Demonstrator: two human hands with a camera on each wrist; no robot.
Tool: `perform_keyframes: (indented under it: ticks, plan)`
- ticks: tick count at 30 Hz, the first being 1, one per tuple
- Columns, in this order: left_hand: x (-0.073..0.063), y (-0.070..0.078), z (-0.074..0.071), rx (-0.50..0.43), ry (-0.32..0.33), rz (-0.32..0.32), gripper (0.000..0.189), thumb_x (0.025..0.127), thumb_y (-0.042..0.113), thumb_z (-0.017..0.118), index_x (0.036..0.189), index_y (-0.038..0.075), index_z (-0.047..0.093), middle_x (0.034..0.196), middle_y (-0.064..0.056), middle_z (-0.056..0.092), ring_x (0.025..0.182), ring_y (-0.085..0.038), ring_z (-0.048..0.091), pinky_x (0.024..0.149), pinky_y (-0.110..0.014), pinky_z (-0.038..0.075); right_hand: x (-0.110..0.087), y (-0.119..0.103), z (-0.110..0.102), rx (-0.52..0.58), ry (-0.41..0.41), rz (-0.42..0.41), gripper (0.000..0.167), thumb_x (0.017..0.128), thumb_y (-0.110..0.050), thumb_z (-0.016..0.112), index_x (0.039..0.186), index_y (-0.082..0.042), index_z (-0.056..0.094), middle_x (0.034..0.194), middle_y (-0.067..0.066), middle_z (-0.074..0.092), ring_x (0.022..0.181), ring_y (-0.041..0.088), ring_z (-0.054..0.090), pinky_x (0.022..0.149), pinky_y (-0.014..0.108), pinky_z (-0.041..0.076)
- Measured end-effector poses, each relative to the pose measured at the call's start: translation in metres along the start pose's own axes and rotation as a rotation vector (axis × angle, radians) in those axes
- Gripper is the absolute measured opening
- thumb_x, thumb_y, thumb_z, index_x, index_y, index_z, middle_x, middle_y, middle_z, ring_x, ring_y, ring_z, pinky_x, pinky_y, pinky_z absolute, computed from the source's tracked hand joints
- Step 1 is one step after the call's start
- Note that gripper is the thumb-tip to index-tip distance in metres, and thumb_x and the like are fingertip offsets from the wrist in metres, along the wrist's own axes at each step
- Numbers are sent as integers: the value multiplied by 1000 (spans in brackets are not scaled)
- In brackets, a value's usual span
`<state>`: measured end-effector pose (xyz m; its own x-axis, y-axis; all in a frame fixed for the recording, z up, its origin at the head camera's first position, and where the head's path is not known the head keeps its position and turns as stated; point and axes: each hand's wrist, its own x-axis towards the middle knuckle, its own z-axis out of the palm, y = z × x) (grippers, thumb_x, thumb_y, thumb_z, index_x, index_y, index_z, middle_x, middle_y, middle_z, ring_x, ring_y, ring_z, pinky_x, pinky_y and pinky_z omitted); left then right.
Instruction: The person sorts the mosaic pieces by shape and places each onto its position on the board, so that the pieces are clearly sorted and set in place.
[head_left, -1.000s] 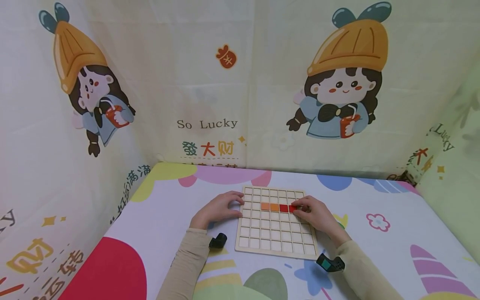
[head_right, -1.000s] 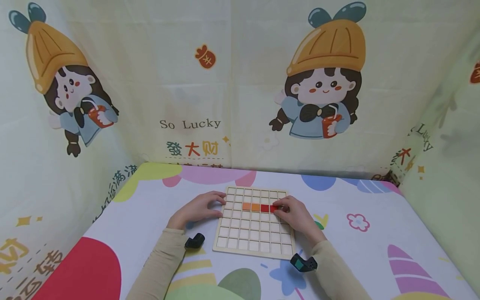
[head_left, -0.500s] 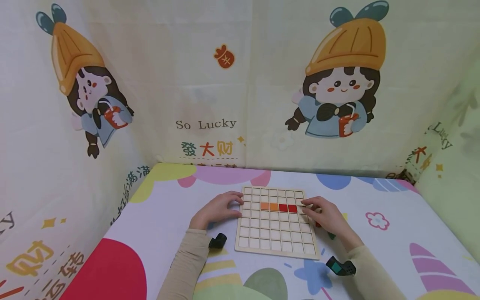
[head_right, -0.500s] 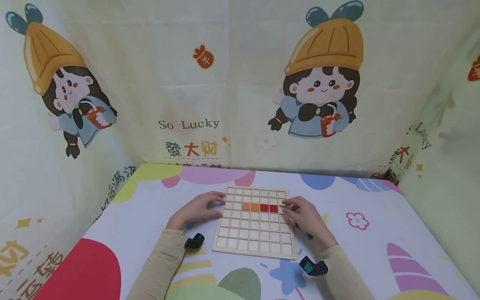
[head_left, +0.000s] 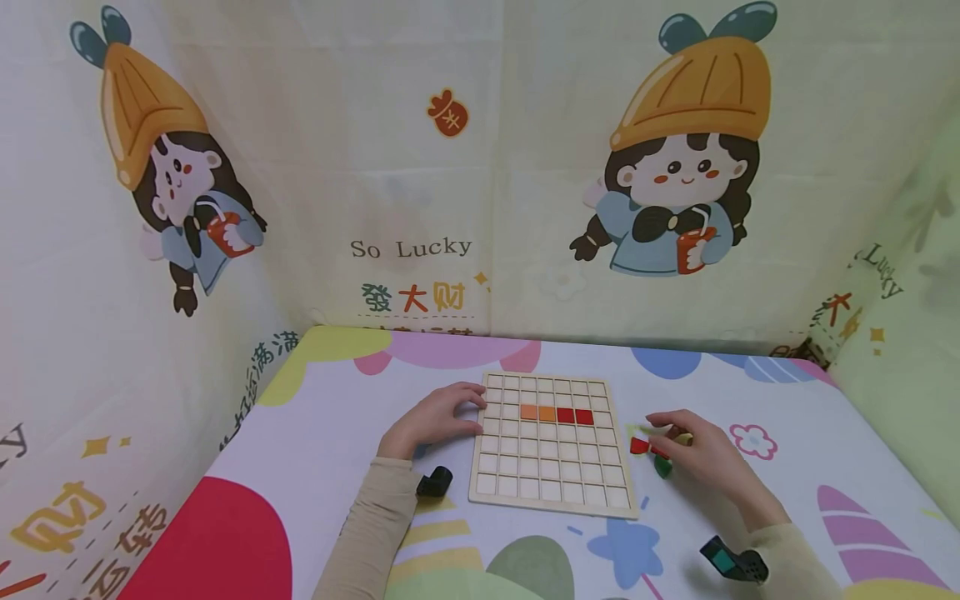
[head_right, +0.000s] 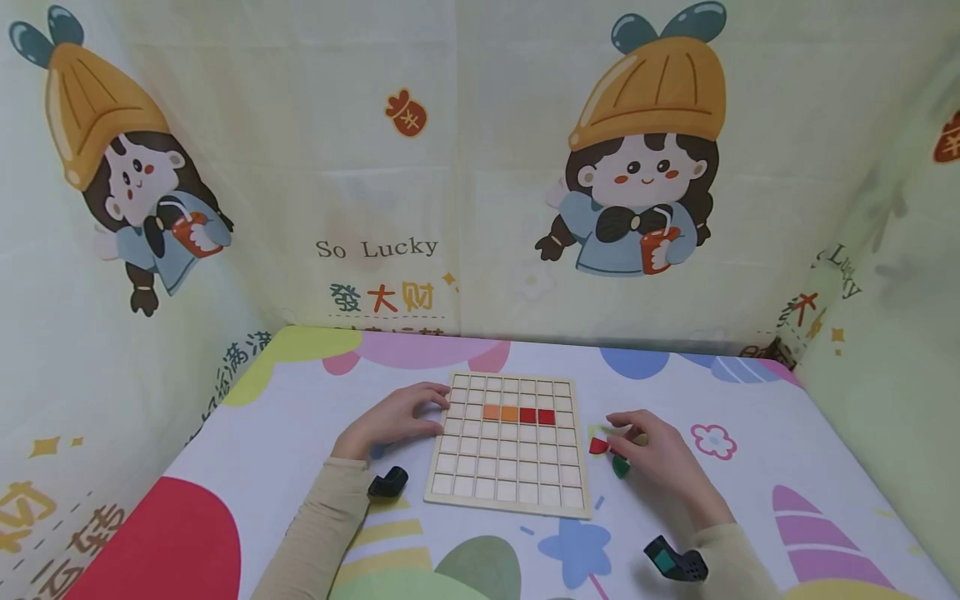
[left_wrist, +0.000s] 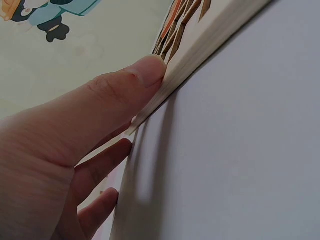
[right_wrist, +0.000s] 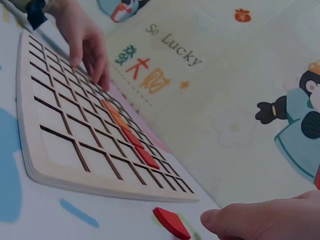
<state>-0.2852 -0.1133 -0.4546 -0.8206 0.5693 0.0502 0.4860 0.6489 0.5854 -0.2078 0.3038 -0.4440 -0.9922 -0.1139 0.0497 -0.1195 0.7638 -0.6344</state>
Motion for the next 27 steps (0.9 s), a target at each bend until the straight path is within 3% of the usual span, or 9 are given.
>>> perform_keyframes:
  ticks: [9, 18, 27]
  plan:
    - [-1, 2, -2, -16, 10, 19, 31, 85, 23, 76, 112, 10, 69, 140, -5, 53, 134, -23, 44, 110, -40, 37, -10, 11, -7, -15, 16, -28, 45, 87, -31, 75, 123, -6, 65, 110, 8, 66, 88, 20, 56, 66, 24, 49]
    - [0, 1, -1, -4, 10, 19, 31, 85, 23, 77, 112, 10, 69, 140, -4, 53, 134, -23, 44, 110, -39, 37, -17, 19, -16, -28, -19, 9, 47, 87, -25, 74, 127, -3, 61, 117, 15, 64, 93, 23, 58, 68, 24, 51]
    - [-1, 2, -1, -14, 4, 7, 31, 85, 23, 77, 113, 11, 69, 141, -3, 53, 134, -23, 44, 110, -39, 37, -15, 25, -11, -96, -4, -58, 40, 84, -13, 76, 120, -2, 66, 109, 11, 66, 86, 18, 56, 70, 25, 50]
